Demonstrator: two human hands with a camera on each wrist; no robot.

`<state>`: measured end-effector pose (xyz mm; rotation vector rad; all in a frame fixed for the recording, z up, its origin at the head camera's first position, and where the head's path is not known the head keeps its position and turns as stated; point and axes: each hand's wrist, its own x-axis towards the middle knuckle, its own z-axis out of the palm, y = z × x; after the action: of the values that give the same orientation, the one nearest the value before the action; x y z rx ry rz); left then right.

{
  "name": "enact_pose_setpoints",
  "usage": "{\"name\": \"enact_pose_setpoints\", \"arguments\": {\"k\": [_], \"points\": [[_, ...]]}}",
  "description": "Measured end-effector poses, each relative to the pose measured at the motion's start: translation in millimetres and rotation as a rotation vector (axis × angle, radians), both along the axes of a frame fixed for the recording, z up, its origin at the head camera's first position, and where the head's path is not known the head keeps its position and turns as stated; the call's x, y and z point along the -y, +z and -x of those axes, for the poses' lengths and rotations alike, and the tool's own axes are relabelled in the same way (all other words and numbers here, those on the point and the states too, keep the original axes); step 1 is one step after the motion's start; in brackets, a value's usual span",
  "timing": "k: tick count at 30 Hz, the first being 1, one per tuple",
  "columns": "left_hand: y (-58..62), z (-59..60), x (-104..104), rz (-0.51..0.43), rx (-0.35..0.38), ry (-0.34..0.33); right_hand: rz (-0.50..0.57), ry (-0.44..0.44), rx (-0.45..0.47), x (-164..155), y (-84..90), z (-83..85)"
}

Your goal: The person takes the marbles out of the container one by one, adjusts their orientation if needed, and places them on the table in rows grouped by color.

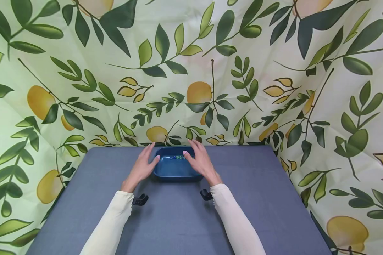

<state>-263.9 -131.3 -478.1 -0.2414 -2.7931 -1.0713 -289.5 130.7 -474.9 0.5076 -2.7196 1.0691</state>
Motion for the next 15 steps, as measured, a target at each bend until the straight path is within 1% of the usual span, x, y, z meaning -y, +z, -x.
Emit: {"name": "enact_pose_setpoints", "arguments": {"k": [6, 10, 15], "points": [[-18.3, 1.3, 7.1, -0.169, 0.014, 0.06, 0.118, -0.024, 0.069, 7.6, -7.1, 7.2], [-28.1, 2.4, 8.4, -0.272, 0.049, 0.099, 0.192, -0.035, 0.098, 14.2, -11.4, 12.3], [-38.9, 4.2, 8.1, -0.344, 0.101, 0.139, 0.202, -0.051, 0.137, 24.2, -18.8, 20.2]]}}
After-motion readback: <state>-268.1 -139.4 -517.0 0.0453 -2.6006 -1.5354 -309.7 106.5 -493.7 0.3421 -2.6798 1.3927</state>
